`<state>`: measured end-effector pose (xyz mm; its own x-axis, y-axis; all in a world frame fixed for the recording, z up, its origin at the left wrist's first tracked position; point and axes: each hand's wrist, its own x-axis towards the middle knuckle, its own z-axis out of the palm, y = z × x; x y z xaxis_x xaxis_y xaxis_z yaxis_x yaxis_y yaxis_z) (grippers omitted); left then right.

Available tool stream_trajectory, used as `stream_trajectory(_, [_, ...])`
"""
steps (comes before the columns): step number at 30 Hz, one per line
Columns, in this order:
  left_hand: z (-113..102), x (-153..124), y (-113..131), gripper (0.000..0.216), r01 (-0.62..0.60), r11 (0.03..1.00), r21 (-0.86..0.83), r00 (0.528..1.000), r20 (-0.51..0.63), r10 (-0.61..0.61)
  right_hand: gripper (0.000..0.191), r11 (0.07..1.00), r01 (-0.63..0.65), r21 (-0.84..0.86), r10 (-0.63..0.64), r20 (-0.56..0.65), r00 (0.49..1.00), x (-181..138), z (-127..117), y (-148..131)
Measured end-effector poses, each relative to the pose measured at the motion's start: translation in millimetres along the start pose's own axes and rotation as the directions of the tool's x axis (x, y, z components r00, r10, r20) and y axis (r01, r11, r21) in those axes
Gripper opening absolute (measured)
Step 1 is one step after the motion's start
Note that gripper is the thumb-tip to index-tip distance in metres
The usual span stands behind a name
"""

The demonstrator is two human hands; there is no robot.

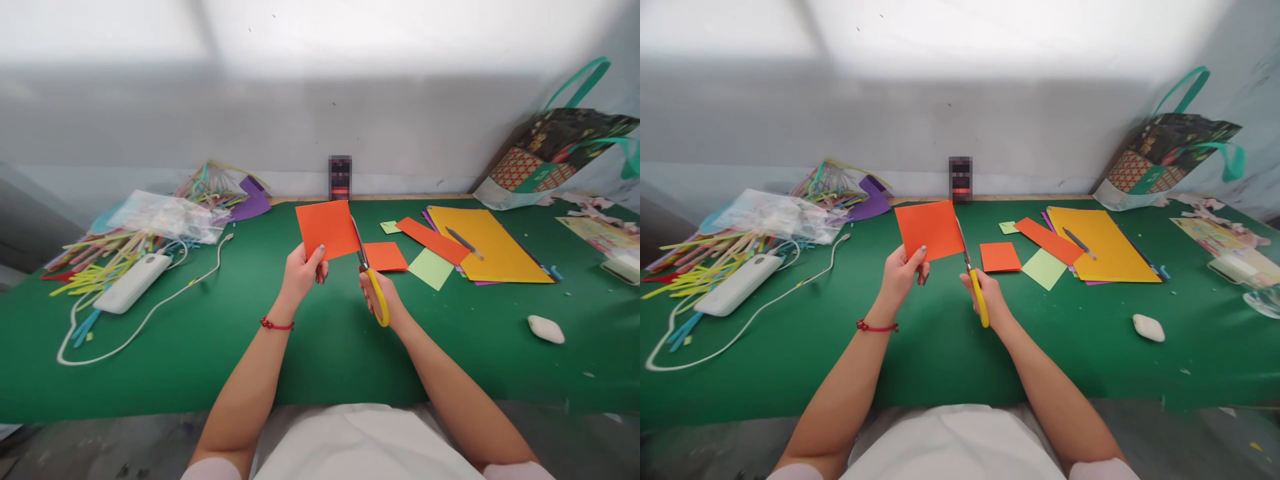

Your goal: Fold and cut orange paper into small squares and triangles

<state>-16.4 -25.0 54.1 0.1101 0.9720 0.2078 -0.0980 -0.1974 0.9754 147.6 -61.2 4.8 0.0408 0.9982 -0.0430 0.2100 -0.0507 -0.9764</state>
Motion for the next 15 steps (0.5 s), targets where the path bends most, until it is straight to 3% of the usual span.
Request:
stream_trajectory(9, [-0.5, 0.9, 0.2, 0.024, 0.008, 1.0, -0.013, 1.0, -0.003, -0.008, 0.047, 0.996, -0.067, 0.06, 0.067, 0.005, 0.998, -1.6, 4.4, -2.0])
stream_trajectory(15, [-0.7, 0.8, -1.9, 0.023, 0.014, 0.999, -0.04, 1.0, 0.008, -0.014, 0.052, 0.999, 0.009, 0.033, -0.01, 0.023, 1.0, -0.7, 0.0, -0.9])
